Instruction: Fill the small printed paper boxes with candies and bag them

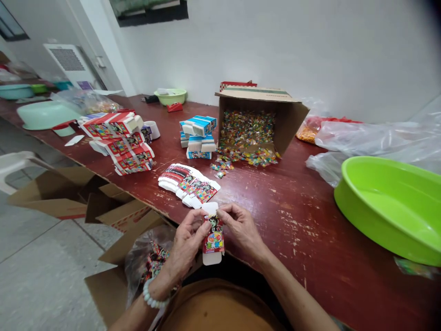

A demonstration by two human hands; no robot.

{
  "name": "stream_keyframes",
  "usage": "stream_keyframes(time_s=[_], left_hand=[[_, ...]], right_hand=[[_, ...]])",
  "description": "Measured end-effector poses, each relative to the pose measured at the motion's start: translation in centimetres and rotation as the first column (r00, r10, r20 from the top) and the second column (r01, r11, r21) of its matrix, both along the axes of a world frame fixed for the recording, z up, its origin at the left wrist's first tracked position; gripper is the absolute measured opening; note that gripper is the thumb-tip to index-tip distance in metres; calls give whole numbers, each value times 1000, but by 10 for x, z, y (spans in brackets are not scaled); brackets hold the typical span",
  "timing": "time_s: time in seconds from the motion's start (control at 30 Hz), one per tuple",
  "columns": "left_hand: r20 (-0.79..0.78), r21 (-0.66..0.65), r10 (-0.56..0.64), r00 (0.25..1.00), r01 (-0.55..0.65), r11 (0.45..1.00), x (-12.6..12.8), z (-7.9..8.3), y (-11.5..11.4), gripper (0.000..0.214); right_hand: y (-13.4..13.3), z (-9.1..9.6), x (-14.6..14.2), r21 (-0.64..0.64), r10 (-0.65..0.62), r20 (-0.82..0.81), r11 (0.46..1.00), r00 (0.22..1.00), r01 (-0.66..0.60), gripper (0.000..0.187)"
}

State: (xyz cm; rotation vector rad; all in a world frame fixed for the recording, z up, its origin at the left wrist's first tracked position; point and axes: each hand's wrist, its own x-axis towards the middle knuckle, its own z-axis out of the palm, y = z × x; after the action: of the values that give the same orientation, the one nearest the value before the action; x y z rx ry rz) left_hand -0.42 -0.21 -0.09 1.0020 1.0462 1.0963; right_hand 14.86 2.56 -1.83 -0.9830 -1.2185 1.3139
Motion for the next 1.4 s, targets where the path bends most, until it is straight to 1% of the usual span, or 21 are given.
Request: stream_keyframes(time_s=[0.1, 0.17, 0.2, 0.23, 0.3, 0.37, 0.43, 0.5, 0.53, 0.57, 0.63, 0.7, 0.73, 0.8, 0.9, 0.97, 1.07, 1.17, 1.23, 1.33, 1.4], left_hand=[[-17, -13, -7, 1000, 7, 1000, -3, -4, 2, 25], [-55, 17, 2, 998, -1, 1000, -6, -5, 3, 24], [-71, 35, 11, 997, -9, 999, -6, -4, 3, 24], [-75, 45, 23, 997, -19, 999, -7, -3, 3, 25], [-28, 23, 49, 998, -48, 999, -7, 0, 3, 32], [72, -69, 46, 996, -41, 997, -6, 3, 3, 40], [172, -198, -26, 985, 60, 978, -4, 5, 2, 40], [249, -309, -91, 964, 168, 936, -3, 4, 2, 41], [274, -353, -96, 957, 193, 916, -2, 2, 2, 43], [289, -387, -84, 954, 197, 901, -1, 1, 3, 45], [294, -417, -54, 954, 179, 891, 1, -3, 5, 44], [283, -402, -64, 957, 179, 898, 2, -4, 6, 46], [272, -386, -74, 959, 179, 905, 3, -5, 7, 48], [244, -351, -87, 966, 172, 921, 4, -4, 7, 53], [177, -297, -105, 979, 155, 942, 3, -4, 7, 59], [129, -254, -118, 985, 148, 956, 2, -5, 7, 62], [68, -217, -125, 990, 137, 967, 0, -10, 6, 64], [60, -217, -150, 987, 160, 963, 0, -14, 6, 69], [47, -202, -170, 984, 176, 964, 1, -14, 6, 73], [-16, -173, -175, 984, 170, 970, 2, -12, 9, 76], [-25, -174, -177, 984, 170, 970, 1, -12, 11, 77]], right_hand=[[6, 3, 7, -120, 87, -60, 988, 994, -94, 22], [8, 5, 7, -152, 130, -113, 977, 985, -147, 29], [8, 5, 7, -144, 157, -111, 975, 981, -172, 32], [7, 5, 6, -126, 184, -87, 973, 979, -194, 31], [6, 3, 3, -70, 194, -15, 978, 981, -195, 21], [5, 1, 1, 18, 118, 46, 993, 992, -119, 14], [4, 0, 0, 111, 36, 114, 993, 993, -49, 9], [3, 3, 0, 183, 29, 240, 980, 970, -75, 10], [2, 5, 0, 189, 55, 295, 975, 954, -115, 12], [2, 8, 0, 164, 93, 319, 975, 943, -152, 16], [2, 14, -1, 47, 170, 273, 981, 947, -190, 24], [5, 18, -2, -87, 227, 177, 973, 958, -214, 27], [7, 19, -2, -132, 249, 145, 964, 958, -231, 28], [12, 21, -3, -165, 263, 124, 956, 957, -241, 27], [18, 21, -2, -170, 208, 94, 967, 974, -190, 19], [18, 21, -2, -173, 194, 64, 968, 979, -181, 17], [12, 22, -1, -163, 232, 30, 961, 972, -225, 21], [7, 21, 0, -104, 295, 5, 950, 955, -293, 24], [6, 18, 1, -90, 307, -3, 948, 952, -306, 25], [10, 13, 1, -131, 242, 35, 963, 970, -236, 24], [13, 12, 1, -131, 215, 75, 970, 974, -204, 22]])
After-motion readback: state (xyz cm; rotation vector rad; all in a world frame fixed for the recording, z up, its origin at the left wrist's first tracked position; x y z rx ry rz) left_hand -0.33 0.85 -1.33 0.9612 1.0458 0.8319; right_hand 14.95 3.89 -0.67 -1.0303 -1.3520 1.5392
